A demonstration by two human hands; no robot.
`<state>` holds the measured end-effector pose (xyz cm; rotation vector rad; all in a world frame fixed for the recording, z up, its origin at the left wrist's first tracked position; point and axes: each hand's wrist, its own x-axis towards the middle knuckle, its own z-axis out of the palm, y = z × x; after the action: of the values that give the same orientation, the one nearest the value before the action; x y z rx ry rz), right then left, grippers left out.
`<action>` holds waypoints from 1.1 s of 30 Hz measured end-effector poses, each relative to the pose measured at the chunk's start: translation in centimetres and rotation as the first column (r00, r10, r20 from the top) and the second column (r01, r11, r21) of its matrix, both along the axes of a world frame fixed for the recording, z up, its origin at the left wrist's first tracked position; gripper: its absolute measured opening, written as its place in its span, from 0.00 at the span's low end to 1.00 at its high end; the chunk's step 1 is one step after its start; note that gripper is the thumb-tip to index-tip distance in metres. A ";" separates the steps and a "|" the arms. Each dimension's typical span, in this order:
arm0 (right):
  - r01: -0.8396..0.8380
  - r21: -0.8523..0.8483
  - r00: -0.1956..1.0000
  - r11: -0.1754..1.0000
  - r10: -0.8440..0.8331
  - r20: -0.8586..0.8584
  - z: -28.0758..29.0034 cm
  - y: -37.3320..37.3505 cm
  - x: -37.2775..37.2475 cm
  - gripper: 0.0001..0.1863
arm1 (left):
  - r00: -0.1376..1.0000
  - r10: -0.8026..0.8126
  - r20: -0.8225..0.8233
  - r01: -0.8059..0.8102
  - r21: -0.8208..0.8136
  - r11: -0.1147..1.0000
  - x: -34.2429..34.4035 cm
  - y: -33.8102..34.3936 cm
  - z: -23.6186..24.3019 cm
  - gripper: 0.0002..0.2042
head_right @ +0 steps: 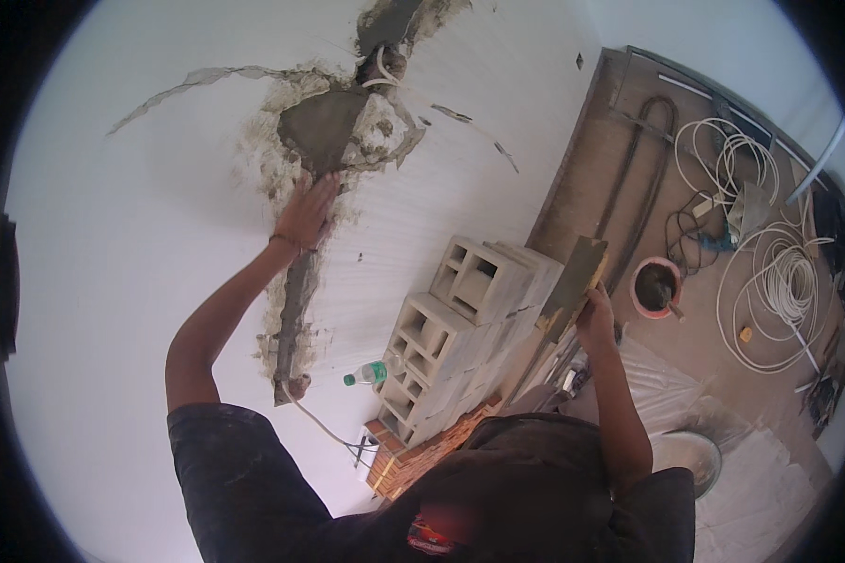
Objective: The person applies plaster to a crack in a wall using a trowel and a putty knife, then uses a damp brush and a small wooden block to smooth and level the surface.
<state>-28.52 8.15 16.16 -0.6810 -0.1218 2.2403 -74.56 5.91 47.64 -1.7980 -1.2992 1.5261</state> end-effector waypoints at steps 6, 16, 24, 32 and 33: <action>-0.027 0.022 0.998 0.999 0.028 -0.057 -0.2 0.3 -0.2 0.21 | 0.996 -0.077 -0.042 0.073 -0.097 0.993 -1.3 -11.9 -0.8 0.35; 0.050 0.077 0.999 0.996 -0.048 -0.023 1.4 1.1 3.7 0.23 | 0.965 0.185 0.183 -0.137 -0.247 0.959 -0.4 -19.3 0.5 0.38; -0.019 0.002 0.994 1.000 0.019 -0.105 1.9 0.2 3.7 0.21 | 0.992 -0.012 -0.129 0.077 0.513 0.855 2.1 9.6 13.1 0.37; -0.023 -0.025 0.996 0.999 0.021 -0.086 0.8 -1.8 3.6 0.17 | 0.991 0.036 0.129 -0.066 0.236 0.970 -0.2 -0.5 1.2 0.39; -0.039 -0.039 0.997 0.998 0.036 -0.075 1.8 -2.3 3.4 0.18 | 0.995 0.015 0.098 -0.031 0.165 0.986 -1.4 -4.3 -0.7 0.39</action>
<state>-25.08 5.85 17.98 -0.6208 -0.0537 2.3068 -75.94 1.56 46.94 -1.7741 -1.4527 1.3144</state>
